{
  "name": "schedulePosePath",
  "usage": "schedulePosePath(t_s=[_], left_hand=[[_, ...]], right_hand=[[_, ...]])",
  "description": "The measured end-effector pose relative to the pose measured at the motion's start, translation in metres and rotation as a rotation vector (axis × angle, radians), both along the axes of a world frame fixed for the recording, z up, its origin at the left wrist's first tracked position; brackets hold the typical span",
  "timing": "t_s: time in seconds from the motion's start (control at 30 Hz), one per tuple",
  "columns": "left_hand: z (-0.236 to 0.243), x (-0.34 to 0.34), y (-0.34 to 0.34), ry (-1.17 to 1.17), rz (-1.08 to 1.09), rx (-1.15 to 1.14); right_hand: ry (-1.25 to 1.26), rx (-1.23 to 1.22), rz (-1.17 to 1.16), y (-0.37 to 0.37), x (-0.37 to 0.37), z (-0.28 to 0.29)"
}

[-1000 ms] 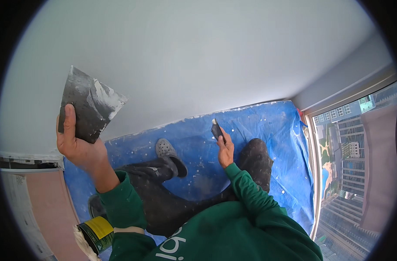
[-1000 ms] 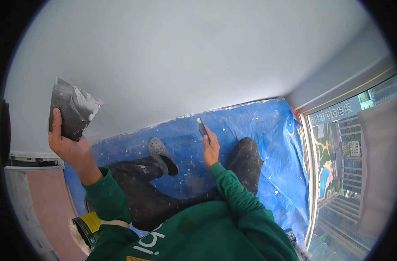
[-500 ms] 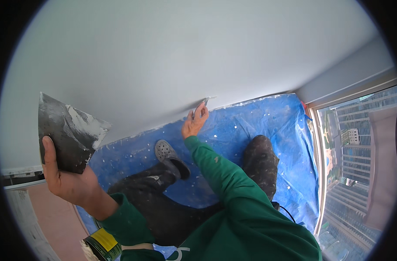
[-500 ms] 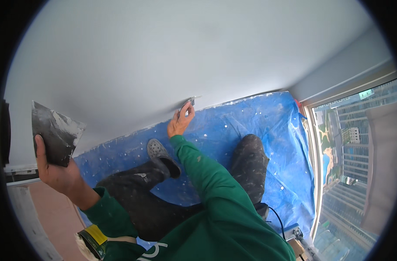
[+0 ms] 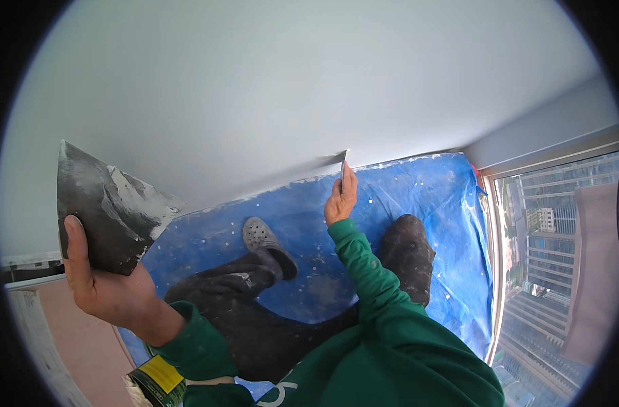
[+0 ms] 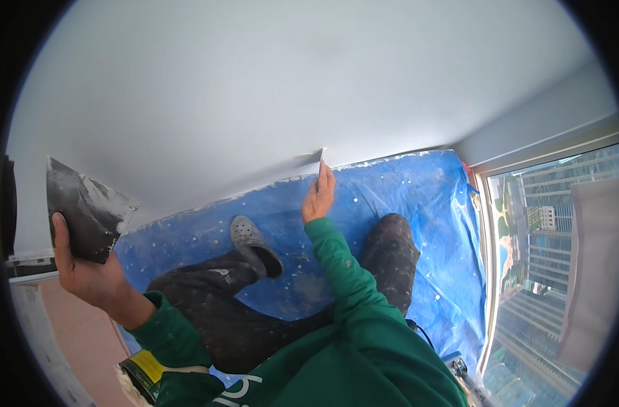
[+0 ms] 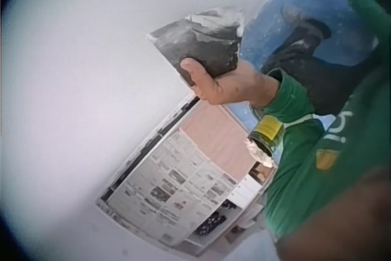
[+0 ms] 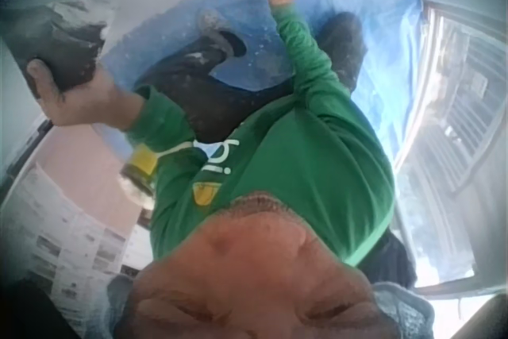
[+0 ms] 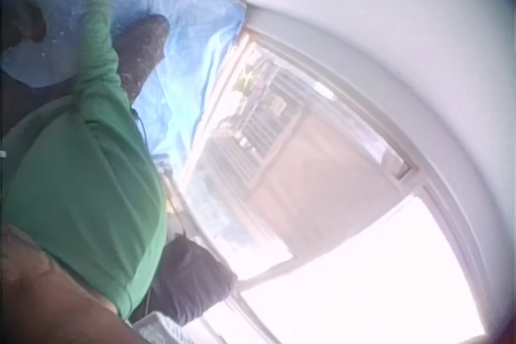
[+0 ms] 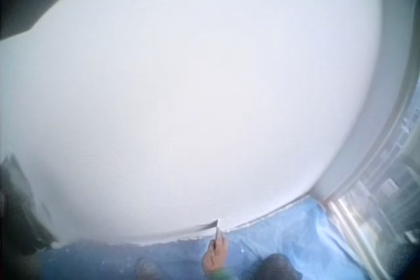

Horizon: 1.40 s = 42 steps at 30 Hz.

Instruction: The person applies plaster to a white wall using a trowel and a smaller scraper. They smooth the surface near the ceiling and around electrical outlets, then move to the corner by a window to apply plaster along the trim.

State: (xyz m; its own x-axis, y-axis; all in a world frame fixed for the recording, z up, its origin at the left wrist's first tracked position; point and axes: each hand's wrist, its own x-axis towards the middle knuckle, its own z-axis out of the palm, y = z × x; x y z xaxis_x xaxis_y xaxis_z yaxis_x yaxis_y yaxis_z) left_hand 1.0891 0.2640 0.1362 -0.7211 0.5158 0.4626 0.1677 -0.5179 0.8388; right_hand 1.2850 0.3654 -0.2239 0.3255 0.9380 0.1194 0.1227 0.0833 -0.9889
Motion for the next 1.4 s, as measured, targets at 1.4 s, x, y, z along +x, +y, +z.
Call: schedulePosePath(t_s=[1.4], left_hand=[[0.000,0.029,0.012,-0.132,-0.107,-0.085]], right_hand=[[0.064,-0.082,-0.061,-0.005,-0.066,-0.005]])
